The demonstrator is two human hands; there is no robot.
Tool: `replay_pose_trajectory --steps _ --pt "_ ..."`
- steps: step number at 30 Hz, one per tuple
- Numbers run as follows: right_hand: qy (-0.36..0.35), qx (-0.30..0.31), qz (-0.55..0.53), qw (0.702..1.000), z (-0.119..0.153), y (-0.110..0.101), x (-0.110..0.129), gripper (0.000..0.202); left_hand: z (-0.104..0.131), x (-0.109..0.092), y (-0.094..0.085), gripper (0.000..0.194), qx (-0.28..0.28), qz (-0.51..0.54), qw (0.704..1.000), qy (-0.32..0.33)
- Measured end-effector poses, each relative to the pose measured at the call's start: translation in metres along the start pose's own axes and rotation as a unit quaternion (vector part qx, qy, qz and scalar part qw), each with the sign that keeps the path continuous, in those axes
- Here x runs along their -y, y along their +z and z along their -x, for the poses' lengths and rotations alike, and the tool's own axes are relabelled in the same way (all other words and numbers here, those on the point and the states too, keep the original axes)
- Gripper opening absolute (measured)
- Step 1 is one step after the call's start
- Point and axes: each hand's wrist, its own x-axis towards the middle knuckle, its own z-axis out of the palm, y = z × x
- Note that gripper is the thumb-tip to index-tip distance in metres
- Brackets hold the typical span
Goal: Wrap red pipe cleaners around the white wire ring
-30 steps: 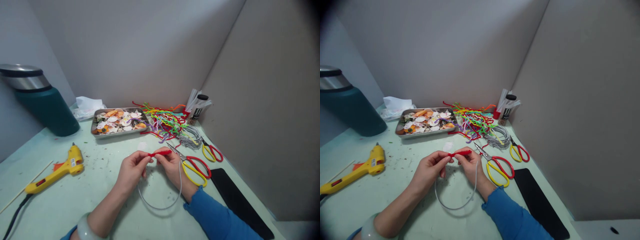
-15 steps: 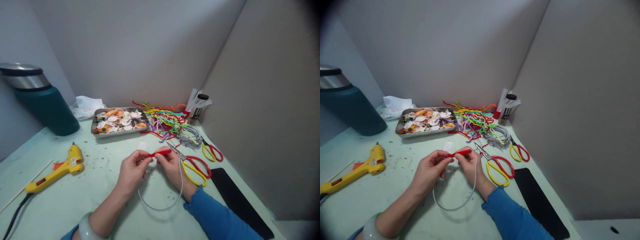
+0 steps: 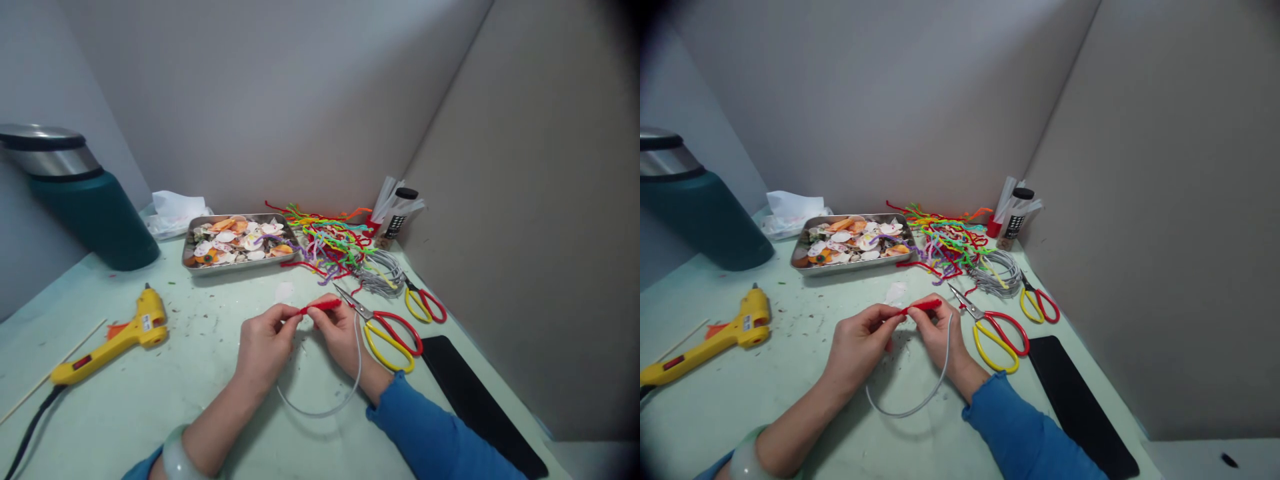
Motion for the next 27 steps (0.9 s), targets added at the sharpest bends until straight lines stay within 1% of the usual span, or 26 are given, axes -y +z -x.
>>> replay_pose_trajectory --steps 2,4,6,8,12,17,21,24,27 --pt "0.006 -0.005 0.010 1.000 -0.0004 0.0000 -0.0002 0.011 -0.0006 0.0004 0.0013 0.015 0.014 0.027 0.999 -0.016" --pt "0.012 -0.008 0.021 1.000 -0.0011 0.0000 -0.0010 0.011 -0.0019 0.0004 0.0031 0.016 0.040 0.084 0.994 -0.058" --pt "0.014 -0.013 0.030 0.999 -0.0017 0.0000 -0.0027 0.012 -0.0033 -0.0001 0.0045 0.018 0.064 0.140 0.983 -0.104" --pt "0.013 -0.013 0.036 0.999 -0.0020 0.0003 -0.0045 0.012 -0.0045 -0.0010 0.0048 0.019 0.079 0.162 0.975 -0.130" --pt "0.008 -0.004 0.041 0.999 -0.0019 0.0004 -0.0054 0.013 -0.0062 -0.0018 0.0024 0.018 0.088 0.132 0.979 -0.132" --pt "0.002 0.003 0.058 0.998 -0.0018 -0.0017 -0.0031 0.016 -0.0075 -0.0004 -0.0003 0.015 0.085 0.112 0.987 -0.084" --pt "-0.002 0.001 0.058 0.998 -0.0020 -0.0027 -0.0044 0.015 -0.0068 -0.0033 -0.0008 0.017 0.085 0.109 0.987 -0.082" --pt "0.007 0.010 0.055 0.998 -0.0012 -0.0016 -0.0068 0.016 -0.0064 -0.0055 -0.0006 0.018 0.094 0.125 0.980 -0.126" --pt "0.011 0.014 0.057 0.998 0.0005 -0.0001 -0.0067 0.015 -0.0068 -0.0051 -0.0012 0.021 0.117 0.173 0.958 -0.195"
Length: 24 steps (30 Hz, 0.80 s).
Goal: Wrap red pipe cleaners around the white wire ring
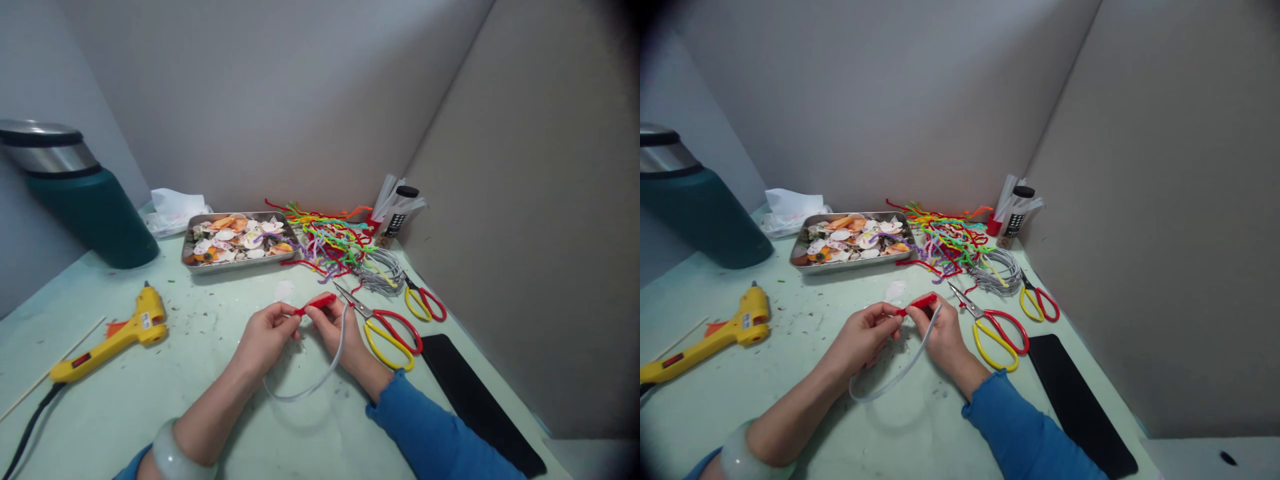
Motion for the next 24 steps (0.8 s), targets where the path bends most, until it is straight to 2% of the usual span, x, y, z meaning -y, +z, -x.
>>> replay_pose_trajectory --steps 2,5,8,14,24 --pt "-0.002 0.003 0.002 1.000 0.001 0.000 0.002 0.022 0.000 0.000 -0.002 0.020 0.020 0.054 0.998 -0.033" --pt "-0.027 0.016 0.004 0.999 0.001 -0.001 0.005 0.051 -0.002 0.000 -0.006 0.018 0.037 0.134 0.988 -0.059" --pt "-0.069 0.020 0.031 0.997 0.000 -0.002 0.005 0.064 -0.004 0.000 -0.009 0.011 0.055 0.193 0.977 -0.075" --pt "-0.108 0.032 0.118 0.987 0.002 -0.002 0.005 0.067 -0.007 0.004 -0.011 0.006 0.098 0.227 0.965 -0.091" --pt "-0.119 0.042 0.183 0.975 0.001 -0.006 0.006 0.066 -0.007 0.009 -0.009 0.013 0.094 0.190 0.974 -0.083"
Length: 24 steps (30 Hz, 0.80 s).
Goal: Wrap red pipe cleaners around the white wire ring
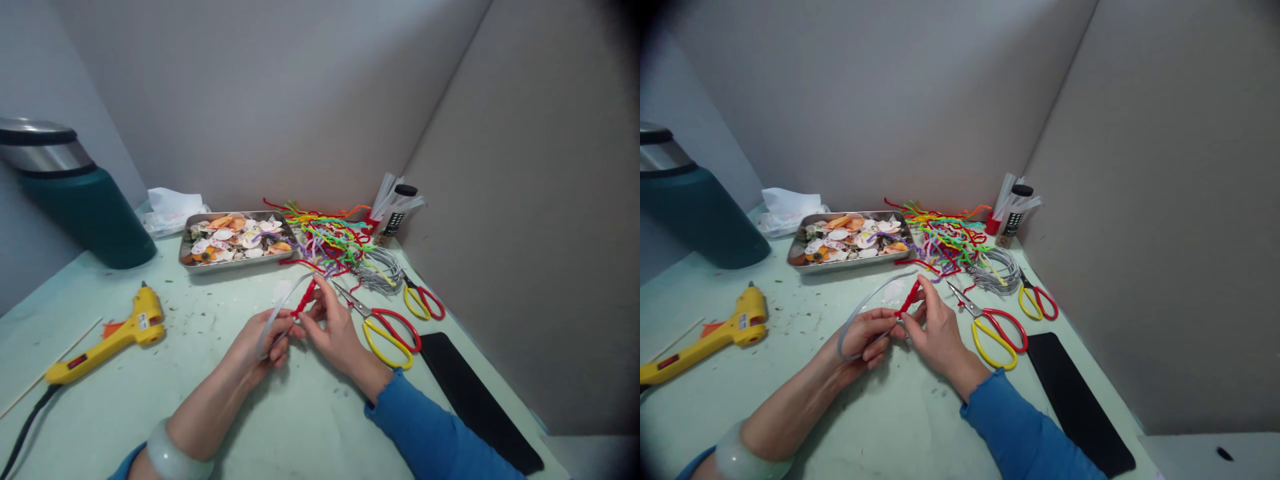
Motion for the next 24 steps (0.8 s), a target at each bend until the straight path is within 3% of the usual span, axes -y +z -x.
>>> replay_pose_trajectory --steps 11,17,24 --pt "-0.032 -0.021 0.120 0.992 -0.001 -0.002 -0.006 0.064 0.008 -0.001 0.010 0.018 -0.050 -0.041 0.997 0.030" --pt "-0.018 0.004 0.076 0.997 -0.001 -0.002 -0.005 0.066 0.006 0.002 0.007 0.020 -0.039 -0.035 0.998 0.023" --pt "-0.011 0.011 0.045 0.999 0.000 0.000 -0.007 0.072 0.009 0.000 0.012 0.024 -0.079 -0.097 0.990 0.062"
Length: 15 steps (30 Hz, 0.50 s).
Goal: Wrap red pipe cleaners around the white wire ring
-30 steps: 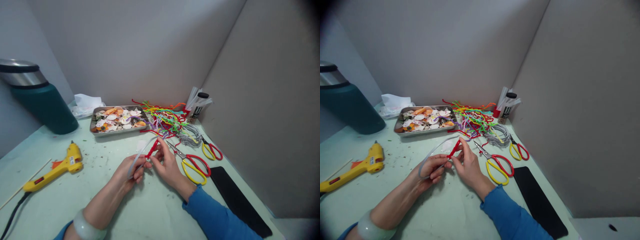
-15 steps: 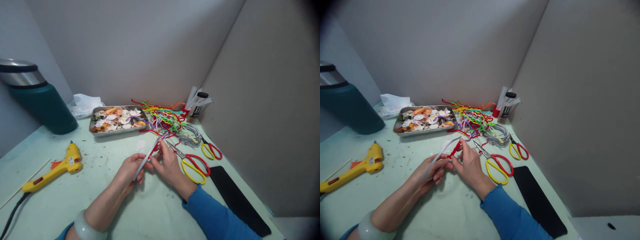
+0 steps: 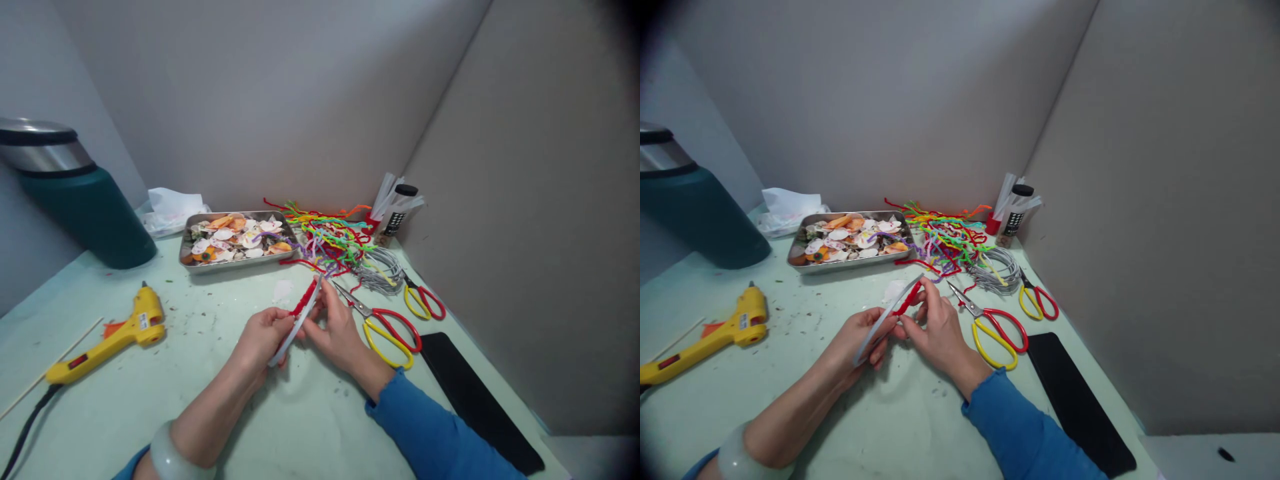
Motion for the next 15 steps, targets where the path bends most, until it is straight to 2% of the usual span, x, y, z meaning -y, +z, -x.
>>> replay_pose_trajectory --steps 6,10,13,15 --pt "0.007 -0.045 0.048 0.998 0.0002 0.0026 0.0017 0.072 -0.0016 0.0027 0.0011 0.017 -0.008 -0.037 0.999 0.005" --pt "0.017 -0.053 0.052 0.997 0.0000 0.0026 0.0027 0.070 -0.0019 0.0029 0.0009 0.014 -0.009 -0.046 0.999 0.018" --pt "0.035 -0.030 0.001 0.999 -0.0013 0.0003 0.0032 0.068 -0.0017 0.0023 -0.0009 0.018 0.005 -0.028 1.000 0.006" --pt "0.054 -0.003 -0.084 0.995 -0.0032 -0.0011 0.0030 0.062 -0.0025 0.0028 -0.0033 0.020 0.030 -0.001 1.000 -0.008"
